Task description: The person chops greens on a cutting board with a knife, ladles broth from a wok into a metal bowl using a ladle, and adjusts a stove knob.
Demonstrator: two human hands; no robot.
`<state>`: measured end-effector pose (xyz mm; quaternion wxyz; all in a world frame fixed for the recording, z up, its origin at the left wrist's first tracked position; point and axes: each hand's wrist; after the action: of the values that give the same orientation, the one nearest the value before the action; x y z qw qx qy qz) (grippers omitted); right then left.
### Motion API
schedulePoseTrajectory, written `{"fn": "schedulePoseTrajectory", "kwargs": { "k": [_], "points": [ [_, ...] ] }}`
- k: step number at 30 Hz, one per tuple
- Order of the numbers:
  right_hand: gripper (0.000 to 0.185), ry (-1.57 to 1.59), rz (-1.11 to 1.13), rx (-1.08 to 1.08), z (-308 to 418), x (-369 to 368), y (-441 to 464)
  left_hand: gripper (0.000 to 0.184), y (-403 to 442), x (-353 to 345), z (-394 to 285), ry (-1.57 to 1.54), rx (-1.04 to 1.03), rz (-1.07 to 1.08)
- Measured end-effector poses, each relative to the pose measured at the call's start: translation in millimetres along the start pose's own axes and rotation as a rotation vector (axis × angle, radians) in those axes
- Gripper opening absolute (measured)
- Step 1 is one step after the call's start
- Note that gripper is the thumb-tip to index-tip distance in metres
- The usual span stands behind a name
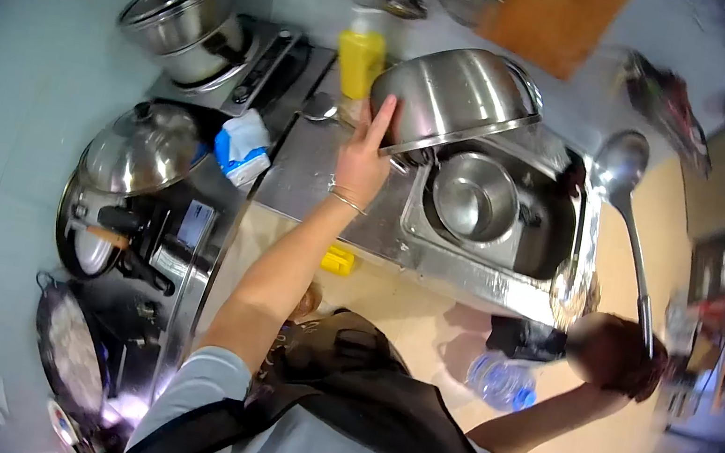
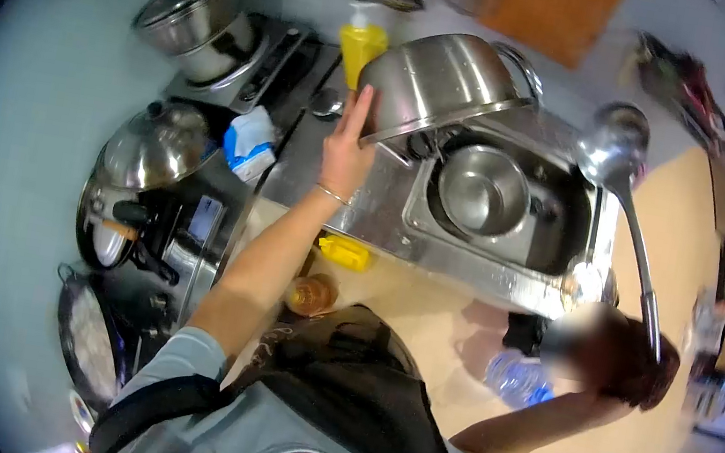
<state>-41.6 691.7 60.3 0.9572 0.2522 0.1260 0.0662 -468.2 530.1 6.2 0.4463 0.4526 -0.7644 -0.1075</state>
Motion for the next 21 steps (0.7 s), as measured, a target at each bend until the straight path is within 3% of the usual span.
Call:
{"fn": "schedulePoseTrajectory", "kwargs": {
  "k": [1,2,4,5,6,7,8,9,11,13,19,21],
  "points": [
    [0.030,0.024,0.038,-0.013,-1.4,-20.1,5.1,0.082,0.1,4.6,-1.7,-0.029,0.063,-0.044],
    [0.030,0.057,0.076,-0.049,-1.5,-45.4,10.1,0.081,2.2,20.0,-14.0,-0.149,0.346,0.037],
    [0.031,0.123,0.196,-0.106,-1.0,-96.8,18.4,0.078,-4.9,52.0,-24.7,-0.346,0.436,-0.155],
    [0.032,0.158,0.267,-0.133,-2.0,-126.7,20.6,0.074,-14.7,57.3,-12.5,-0.291,0.201,-0.376],
    [0.032,0.193,0.360,-0.162,-4.6,-160.5,22.6,0.070,-26.4,97.3,-31.8,-0.570,0.584,-0.225],
    [0.033,0.228,0.447,-0.187,-6.1,-191.7,21.4,0.070,-43.4,102.5,-17.5,-0.547,0.474,-0.385],
    [0.033,0.264,0.538,-0.212,-4.5,-224.0,15.2,0.070,-59.5,142.2,-26.6,-0.898,0.673,-0.316],
    [0.034,0.304,0.641,-0.241,-3.9,-257.9,7.4,0.066,-78.4,188.0,-52.2,-1.045,0.777,-0.397],
    [0.035,0.404,0.816,-0.287,7.2,-306.6,-8.0,0.058,-129.6,236.9,-75.6,-0.979,0.812,-0.433],
    [0.036,0.479,0.980,-0.336,26.7,-354.6,-32.2,0.047,-189.5,275.8,-84.7,-0.925,0.825,-0.631],
    [0.039,0.720,1.413,-0.599,101.5,-475.2,-163.3,0.026,-340.9,356.2,-175.8,-0.700,0.969,-1.466],
    [0.030,0.965,1.468,-0.525,94.5,-522.4,-256.5,0.021,-390.3,364.7,-202.5,-0.572,0.950,-1.691]
  ]
}}
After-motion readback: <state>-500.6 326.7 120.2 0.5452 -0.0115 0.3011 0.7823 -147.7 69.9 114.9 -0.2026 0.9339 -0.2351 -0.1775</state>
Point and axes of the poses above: each hand's wrist, its own y-axis towards the middle knuckle, its own x-axis out of the back of the hand, z = x × y, and after that the axes turned 6 degrees about z, right-handed
